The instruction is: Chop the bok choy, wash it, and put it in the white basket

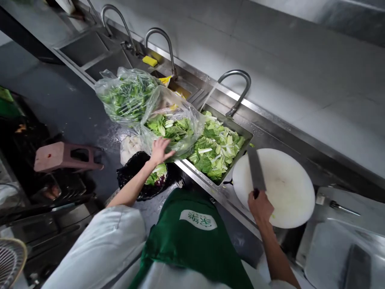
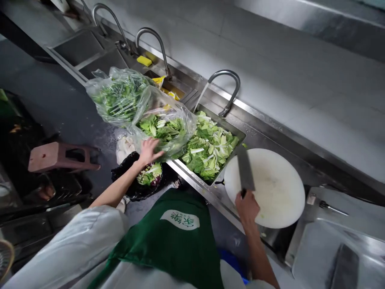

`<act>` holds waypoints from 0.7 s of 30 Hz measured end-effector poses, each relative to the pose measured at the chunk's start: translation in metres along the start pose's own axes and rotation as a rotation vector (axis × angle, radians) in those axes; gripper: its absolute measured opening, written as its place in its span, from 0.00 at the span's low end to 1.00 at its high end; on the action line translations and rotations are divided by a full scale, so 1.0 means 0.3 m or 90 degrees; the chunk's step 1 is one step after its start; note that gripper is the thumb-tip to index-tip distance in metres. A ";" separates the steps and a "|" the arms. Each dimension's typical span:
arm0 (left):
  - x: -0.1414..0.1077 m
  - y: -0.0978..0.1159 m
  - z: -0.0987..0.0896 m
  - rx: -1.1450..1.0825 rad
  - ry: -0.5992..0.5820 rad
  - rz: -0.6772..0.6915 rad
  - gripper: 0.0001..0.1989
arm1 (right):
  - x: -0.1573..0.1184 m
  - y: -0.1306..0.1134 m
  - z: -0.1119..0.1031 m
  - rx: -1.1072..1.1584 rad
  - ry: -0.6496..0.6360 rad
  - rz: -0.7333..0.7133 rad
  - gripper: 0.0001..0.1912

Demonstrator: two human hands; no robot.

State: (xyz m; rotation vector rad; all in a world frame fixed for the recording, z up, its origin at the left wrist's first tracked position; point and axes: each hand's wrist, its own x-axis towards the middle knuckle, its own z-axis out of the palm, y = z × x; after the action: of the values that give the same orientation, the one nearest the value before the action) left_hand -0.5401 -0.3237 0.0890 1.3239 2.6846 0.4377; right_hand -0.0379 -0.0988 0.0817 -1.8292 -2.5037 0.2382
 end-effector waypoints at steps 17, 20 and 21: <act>-0.066 -0.037 -0.386 -0.324 0.069 -0.052 0.18 | 0.223 -0.195 0.086 -0.093 -0.038 0.133 0.25; 0.007 -0.045 -0.524 -0.332 0.332 -0.183 0.15 | 0.331 -0.527 0.186 0.038 -0.122 -0.075 0.35; 0.029 -0.030 -0.563 -0.331 0.406 -0.201 0.13 | 0.368 -0.647 0.239 0.071 -0.155 -0.075 0.39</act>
State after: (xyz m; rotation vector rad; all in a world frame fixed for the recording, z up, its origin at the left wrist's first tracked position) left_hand -0.5910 -0.3569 0.2472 0.6695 2.8320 1.5980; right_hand -0.2636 -0.0590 0.0314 -1.6969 -2.6789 0.6185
